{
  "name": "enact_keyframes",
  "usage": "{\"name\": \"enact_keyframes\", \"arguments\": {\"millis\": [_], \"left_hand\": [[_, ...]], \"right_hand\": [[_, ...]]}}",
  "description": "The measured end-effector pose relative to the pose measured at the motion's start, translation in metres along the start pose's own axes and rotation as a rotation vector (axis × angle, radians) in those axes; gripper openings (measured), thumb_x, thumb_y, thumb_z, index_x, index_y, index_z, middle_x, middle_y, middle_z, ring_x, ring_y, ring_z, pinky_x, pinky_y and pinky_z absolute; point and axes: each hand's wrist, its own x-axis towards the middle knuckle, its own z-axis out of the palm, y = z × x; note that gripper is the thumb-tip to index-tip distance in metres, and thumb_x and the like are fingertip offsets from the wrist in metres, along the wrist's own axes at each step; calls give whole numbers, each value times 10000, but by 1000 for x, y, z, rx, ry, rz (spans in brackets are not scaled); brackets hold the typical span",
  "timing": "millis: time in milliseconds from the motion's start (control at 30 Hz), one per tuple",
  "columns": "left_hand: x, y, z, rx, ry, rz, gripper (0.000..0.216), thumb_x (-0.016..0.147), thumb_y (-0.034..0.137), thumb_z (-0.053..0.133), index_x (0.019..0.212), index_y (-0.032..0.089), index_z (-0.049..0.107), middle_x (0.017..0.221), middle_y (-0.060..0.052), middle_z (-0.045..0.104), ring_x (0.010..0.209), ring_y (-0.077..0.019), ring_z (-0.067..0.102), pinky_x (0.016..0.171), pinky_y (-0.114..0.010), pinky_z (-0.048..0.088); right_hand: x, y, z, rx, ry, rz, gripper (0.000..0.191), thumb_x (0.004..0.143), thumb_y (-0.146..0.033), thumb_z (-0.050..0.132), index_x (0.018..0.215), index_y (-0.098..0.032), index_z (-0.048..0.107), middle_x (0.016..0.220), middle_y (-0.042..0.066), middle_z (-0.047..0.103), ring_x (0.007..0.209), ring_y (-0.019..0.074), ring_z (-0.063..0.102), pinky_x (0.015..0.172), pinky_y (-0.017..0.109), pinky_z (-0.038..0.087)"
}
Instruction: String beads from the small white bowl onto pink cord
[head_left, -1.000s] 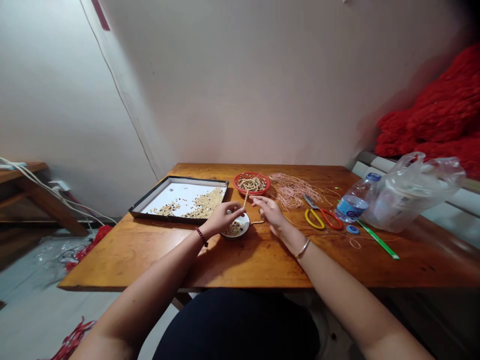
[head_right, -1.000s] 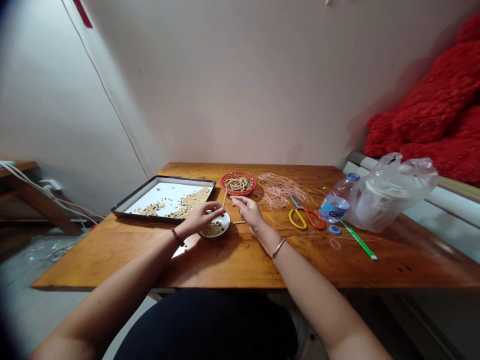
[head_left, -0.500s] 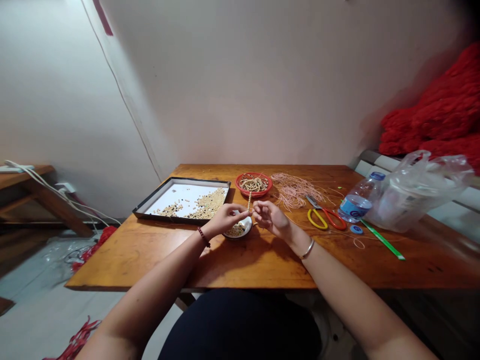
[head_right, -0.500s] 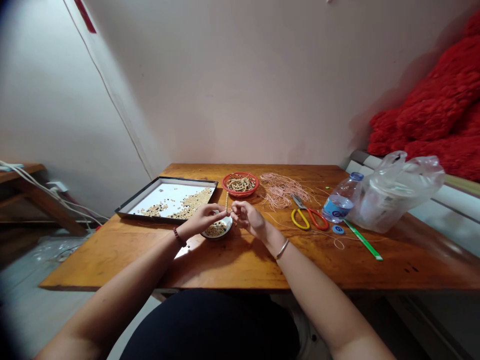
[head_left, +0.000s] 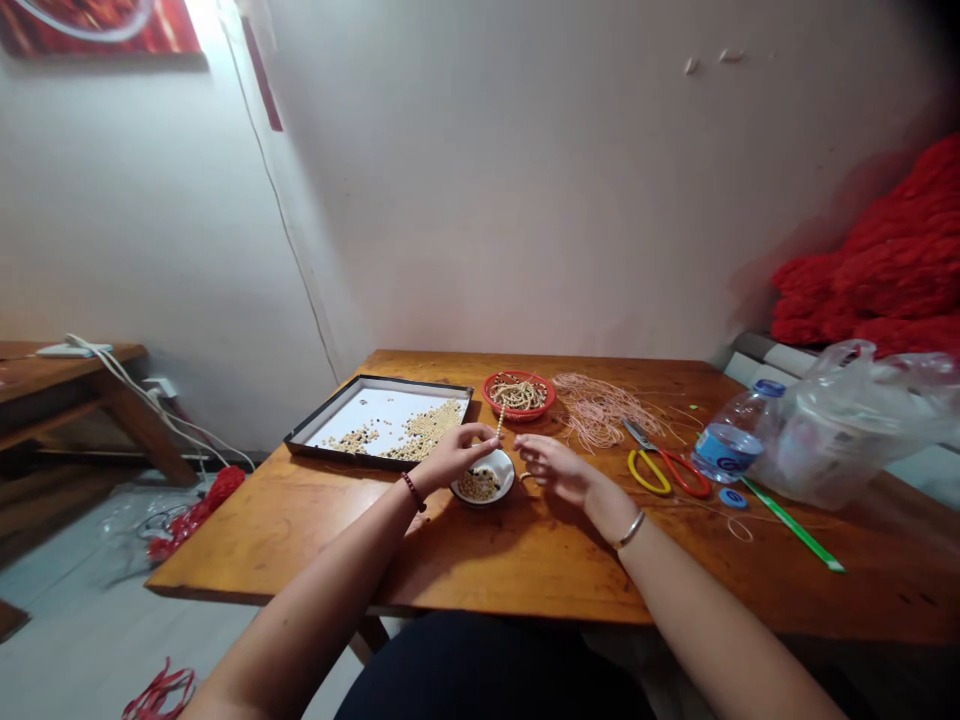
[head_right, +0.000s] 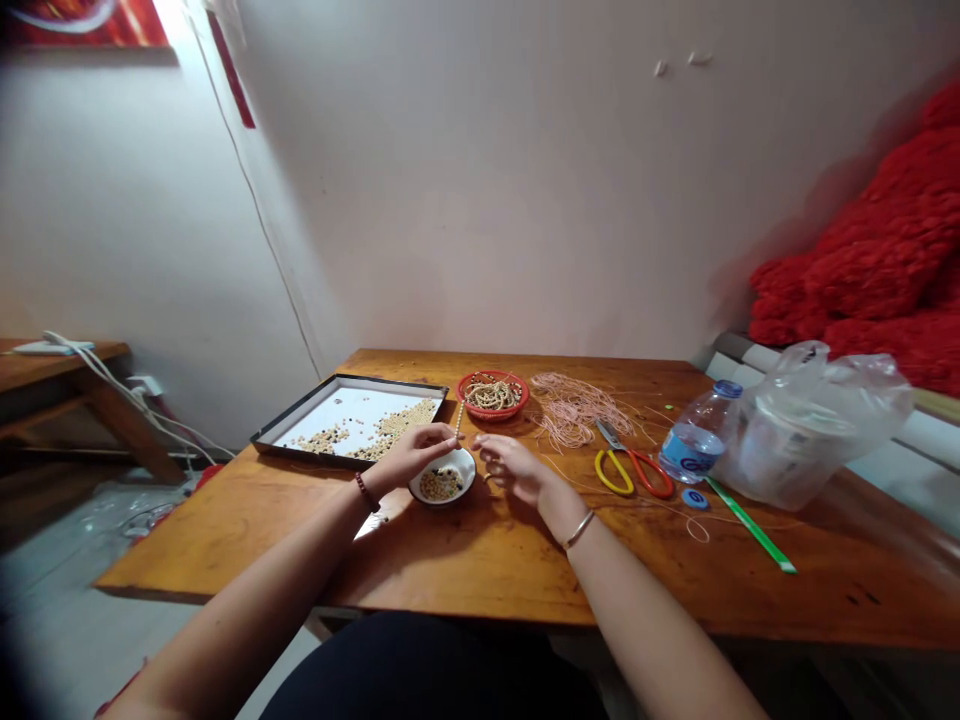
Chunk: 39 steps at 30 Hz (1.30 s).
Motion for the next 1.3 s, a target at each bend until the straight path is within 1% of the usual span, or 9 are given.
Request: {"name": "enact_keyframes", "arguments": {"millis": [67,133,267,500,700,900,1033,1200,1300], "left_hand": [[0,-1,0,79,-3,47,362,828,485,546,853,151,685,1117,-108,611,1024,-213,557,894,-347,442],[0,-3,0,158,-31,59,335,811,484,573,851,176,698,1198,-104,567,1097,-232,513,965,-389,401],[-1,-7,0,214,-121,70,313,799,491,587,848,204,701,1235,-85,550,1163,-245,459,1036,-410,332],[-1,-11,-1,257,-201,80,326,806,510,569,874,221,704,1241,-70,540,1175,-238,452,1040,-384,325],[-2,-9,-2,266,-235,104,331,799,505,582,900,219,714,1232,-77,549,1172,-244,453,1037,-390,327],[0,-8,-3,253,-273,109,298,762,482,635,858,216,730,1198,-81,575,1145,-255,466,1025,-391,330],[1,-8,-4,268,-311,92,278,774,465,625,847,217,729,1213,-72,567,1163,-257,454,1032,-382,320],[2,-5,-6,242,-341,49,275,786,466,610,827,219,725,1243,-63,553,1183,-255,449,1050,-384,304],[2,-5,-8,191,-347,26,259,778,456,619,816,221,720,1237,-58,556,1191,-252,447,1049,-377,314]], "right_hand": [[4,-1,-7,139,92,-47,216,723,-349,667,829,-178,587,578,-79,430,381,17,155,355,184,90],[8,-1,-13,221,148,-72,193,749,-352,640,836,-191,577,628,-63,488,373,20,149,338,188,110],[10,0,-16,250,129,-42,178,745,-329,650,832,-196,571,633,-56,502,375,24,184,326,180,139],[6,-2,-8,307,42,21,208,734,-293,672,889,-186,585,566,-79,432,382,23,190,330,164,129],[7,-2,-10,287,37,10,233,739,-324,667,913,-184,598,503,-96,365,374,30,192,336,177,124],[1,-3,1,296,43,38,218,710,-301,683,865,-186,584,461,-108,307,378,36,185,350,178,104],[0,-3,4,307,36,46,215,701,-288,699,847,-177,587,476,-107,325,379,25,174,352,170,101],[1,-3,-1,314,52,6,175,719,-291,690,816,-182,594,575,-70,472,399,21,263,350,172,134],[0,-4,-4,325,59,-17,167,716,-290,694,794,-182,592,599,-63,501,407,21,292,346,172,149]]}}
